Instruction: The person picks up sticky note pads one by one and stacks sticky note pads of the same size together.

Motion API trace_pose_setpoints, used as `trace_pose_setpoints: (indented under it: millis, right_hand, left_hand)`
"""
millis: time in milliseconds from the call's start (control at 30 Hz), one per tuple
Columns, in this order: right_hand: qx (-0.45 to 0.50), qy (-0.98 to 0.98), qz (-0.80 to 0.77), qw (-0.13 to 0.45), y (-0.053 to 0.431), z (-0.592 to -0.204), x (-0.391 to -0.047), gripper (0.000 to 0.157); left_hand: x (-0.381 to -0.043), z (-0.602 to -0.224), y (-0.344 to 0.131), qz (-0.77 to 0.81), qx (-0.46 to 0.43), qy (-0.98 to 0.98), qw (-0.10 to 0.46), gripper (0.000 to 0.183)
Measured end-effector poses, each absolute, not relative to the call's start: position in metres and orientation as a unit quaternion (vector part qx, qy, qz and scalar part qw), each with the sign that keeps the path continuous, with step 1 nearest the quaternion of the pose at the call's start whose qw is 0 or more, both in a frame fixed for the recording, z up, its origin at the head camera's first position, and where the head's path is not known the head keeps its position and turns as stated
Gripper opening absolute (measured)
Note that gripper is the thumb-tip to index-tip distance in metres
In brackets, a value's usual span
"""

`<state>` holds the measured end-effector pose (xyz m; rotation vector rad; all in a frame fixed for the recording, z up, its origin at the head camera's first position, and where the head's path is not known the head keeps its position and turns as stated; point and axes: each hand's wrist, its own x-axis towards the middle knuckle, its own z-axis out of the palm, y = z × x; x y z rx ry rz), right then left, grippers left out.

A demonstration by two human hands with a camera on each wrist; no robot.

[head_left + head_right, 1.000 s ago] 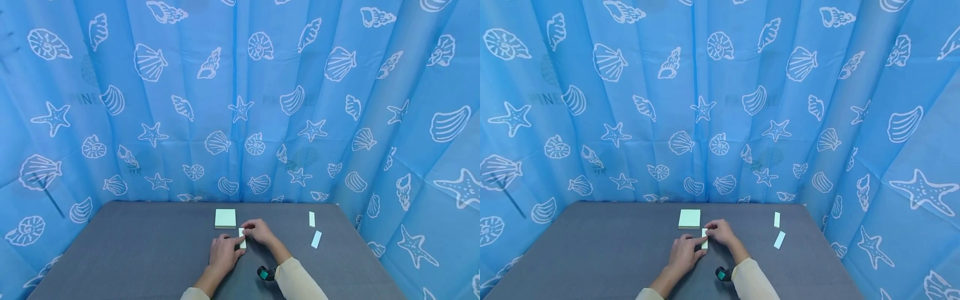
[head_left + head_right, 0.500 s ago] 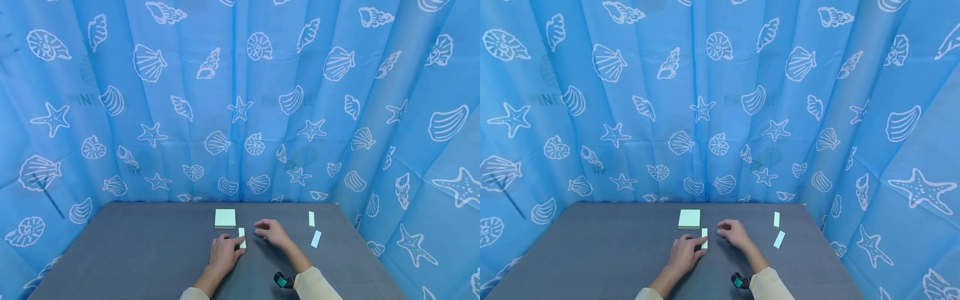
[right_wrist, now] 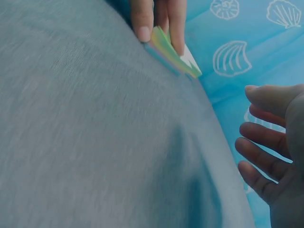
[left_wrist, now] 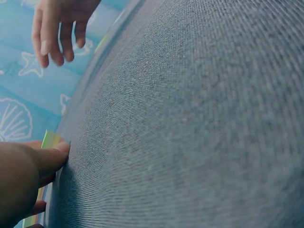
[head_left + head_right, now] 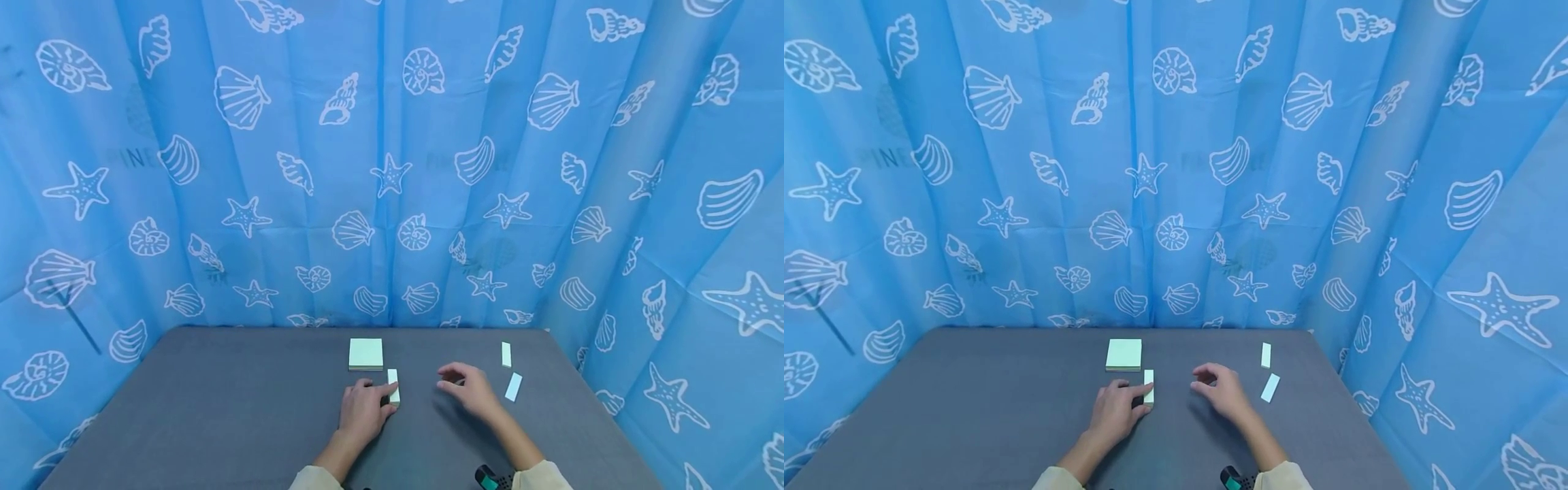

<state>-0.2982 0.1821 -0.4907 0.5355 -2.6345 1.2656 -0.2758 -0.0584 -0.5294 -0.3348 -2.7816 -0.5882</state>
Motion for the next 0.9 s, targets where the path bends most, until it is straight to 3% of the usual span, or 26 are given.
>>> trace_pose_setpoints:
  millis: [533, 900]
  right_hand:
    - [0.158, -0.924, 0.325, 0.124, 0.229, -0.509, -0.281, 0.021]
    - [0.157, -0.964, 0.155, 0.148, 0.258, -0.506, -0.283, 0.031]
  left_hand:
    - [-0.276, -0.53, -0.06, -0.215, -0.118, -0.959, 0.144, 0.044]
    - [-0.275, -0.53, -0.059, -0.216, -0.111, -0.961, 0.137, 0.044]
